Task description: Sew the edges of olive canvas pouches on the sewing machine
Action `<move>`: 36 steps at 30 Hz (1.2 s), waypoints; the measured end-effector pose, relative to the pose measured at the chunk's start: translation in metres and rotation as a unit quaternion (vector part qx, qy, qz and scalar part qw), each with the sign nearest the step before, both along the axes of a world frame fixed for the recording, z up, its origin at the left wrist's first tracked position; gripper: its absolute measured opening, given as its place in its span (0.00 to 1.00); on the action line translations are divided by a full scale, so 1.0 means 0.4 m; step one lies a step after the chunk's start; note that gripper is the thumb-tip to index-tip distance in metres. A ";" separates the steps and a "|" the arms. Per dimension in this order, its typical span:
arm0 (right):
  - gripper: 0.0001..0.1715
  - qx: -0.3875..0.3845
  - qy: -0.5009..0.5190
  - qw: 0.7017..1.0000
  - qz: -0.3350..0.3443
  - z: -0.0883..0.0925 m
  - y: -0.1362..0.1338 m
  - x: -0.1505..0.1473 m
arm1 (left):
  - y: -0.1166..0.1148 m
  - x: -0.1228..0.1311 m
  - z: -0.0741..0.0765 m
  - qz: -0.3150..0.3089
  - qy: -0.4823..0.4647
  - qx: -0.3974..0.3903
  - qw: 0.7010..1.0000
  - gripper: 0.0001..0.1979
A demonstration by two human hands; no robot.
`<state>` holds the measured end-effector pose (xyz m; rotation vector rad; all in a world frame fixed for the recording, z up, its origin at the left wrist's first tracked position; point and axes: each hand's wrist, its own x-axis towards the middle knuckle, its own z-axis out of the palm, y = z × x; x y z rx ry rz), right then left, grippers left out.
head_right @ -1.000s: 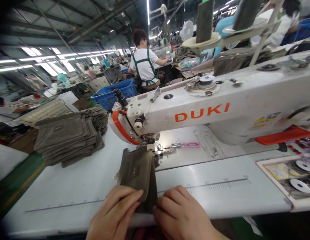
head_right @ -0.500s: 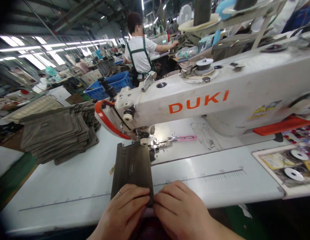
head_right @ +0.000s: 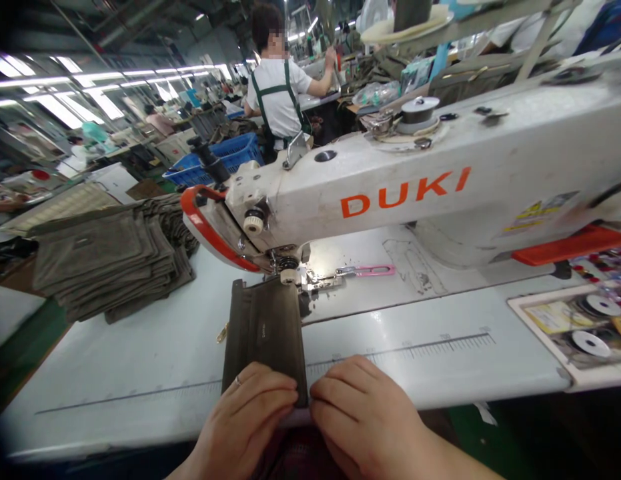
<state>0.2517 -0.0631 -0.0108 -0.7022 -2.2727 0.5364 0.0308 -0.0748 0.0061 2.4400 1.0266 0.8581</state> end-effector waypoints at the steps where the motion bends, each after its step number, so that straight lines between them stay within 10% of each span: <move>1: 0.13 0.004 -0.003 1.000 0.000 0.000 0.001 0.000 | 0.000 0.001 0.000 0.005 -0.004 0.005 1.000 0.10; 18: 0.14 0.142 -0.001 0.989 -0.042 -0.054 0.029 -0.024 | 0.012 0.007 -0.068 -0.002 0.100 0.163 0.982 0.14; 36: 0.17 0.082 -0.073 0.994 -0.001 -0.009 0.125 -0.040 | 0.134 -0.028 0.024 -0.049 0.069 0.037 0.996 0.11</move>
